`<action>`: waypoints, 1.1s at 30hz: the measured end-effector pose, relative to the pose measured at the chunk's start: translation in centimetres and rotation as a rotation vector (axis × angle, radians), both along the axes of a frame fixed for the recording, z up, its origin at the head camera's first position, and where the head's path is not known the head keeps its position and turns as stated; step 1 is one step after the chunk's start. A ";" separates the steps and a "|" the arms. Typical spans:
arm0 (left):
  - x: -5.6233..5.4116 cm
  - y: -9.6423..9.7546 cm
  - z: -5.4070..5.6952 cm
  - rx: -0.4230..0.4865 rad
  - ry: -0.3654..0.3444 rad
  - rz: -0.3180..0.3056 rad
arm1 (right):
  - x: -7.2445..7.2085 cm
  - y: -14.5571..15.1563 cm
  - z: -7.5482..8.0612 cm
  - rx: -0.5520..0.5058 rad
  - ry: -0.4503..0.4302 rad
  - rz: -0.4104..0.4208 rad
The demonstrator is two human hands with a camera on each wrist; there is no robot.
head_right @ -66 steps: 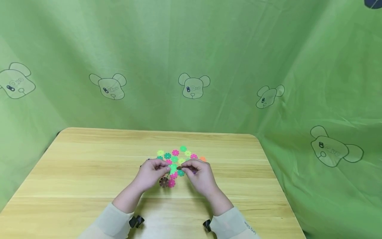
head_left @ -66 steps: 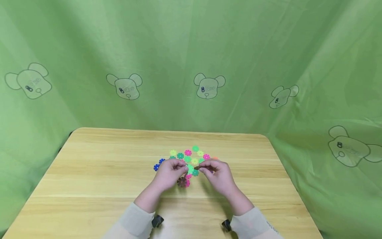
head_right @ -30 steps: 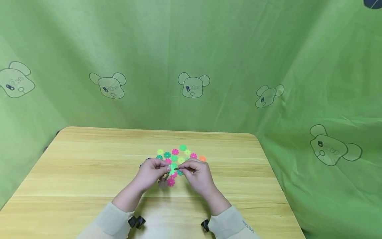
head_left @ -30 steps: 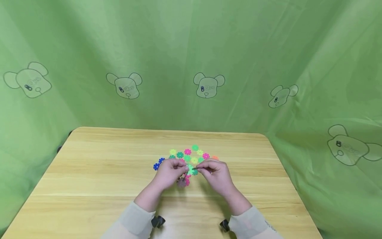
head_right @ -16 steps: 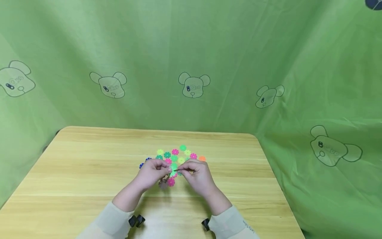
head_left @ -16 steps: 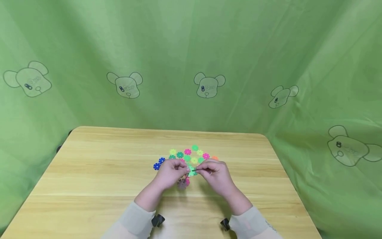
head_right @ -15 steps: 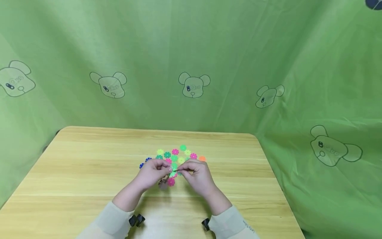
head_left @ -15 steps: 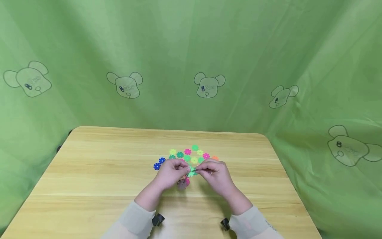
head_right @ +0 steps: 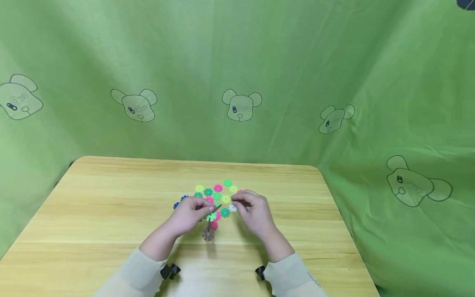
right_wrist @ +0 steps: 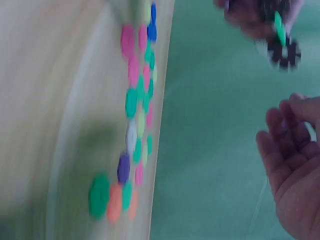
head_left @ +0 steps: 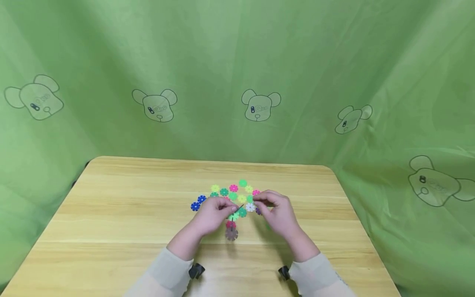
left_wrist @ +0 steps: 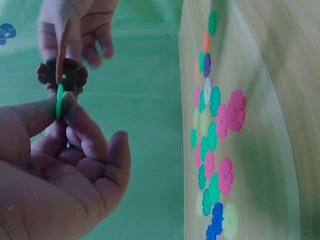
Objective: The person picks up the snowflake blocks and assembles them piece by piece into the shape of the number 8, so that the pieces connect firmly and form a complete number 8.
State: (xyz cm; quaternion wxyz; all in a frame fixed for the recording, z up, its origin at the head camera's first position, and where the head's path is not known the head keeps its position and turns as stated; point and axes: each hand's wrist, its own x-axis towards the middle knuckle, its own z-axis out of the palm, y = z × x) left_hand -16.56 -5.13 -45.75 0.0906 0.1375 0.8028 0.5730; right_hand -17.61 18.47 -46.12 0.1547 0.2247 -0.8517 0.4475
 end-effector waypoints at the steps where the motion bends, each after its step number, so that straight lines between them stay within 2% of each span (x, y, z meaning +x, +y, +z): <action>1: 0.0 -0.1 0.0 0.003 0.001 0.020 | -0.3 0.5 0.0 0.021 -0.028 -0.048; 4: 0.0 -0.2 -0.1 0.027 -0.005 0.068 | -0.9 1.9 -0.4 0.122 -0.145 -0.176; 6: -0.1 -0.3 -0.2 0.035 -0.001 0.089 | -1.1 2.7 -0.8 0.205 -0.246 -0.217; 9: -0.2 -0.3 -0.3 0.040 0.004 0.110 | -1.2 3.7 -1.5 0.344 -0.380 -0.233; 13: -0.3 -0.3 -0.4 0.052 -0.001 0.126 | -1.0 4.4 -2.4 0.504 -0.490 -0.225; 24: -0.3 -0.4 -0.6 0.078 -0.025 0.146 | -0.3 4.4 -3.6 0.683 -0.570 -0.276; 33: -0.3 -0.5 -0.5 0.085 -0.041 0.151 | -0.4 4.2 -4.0 0.715 -0.569 -0.268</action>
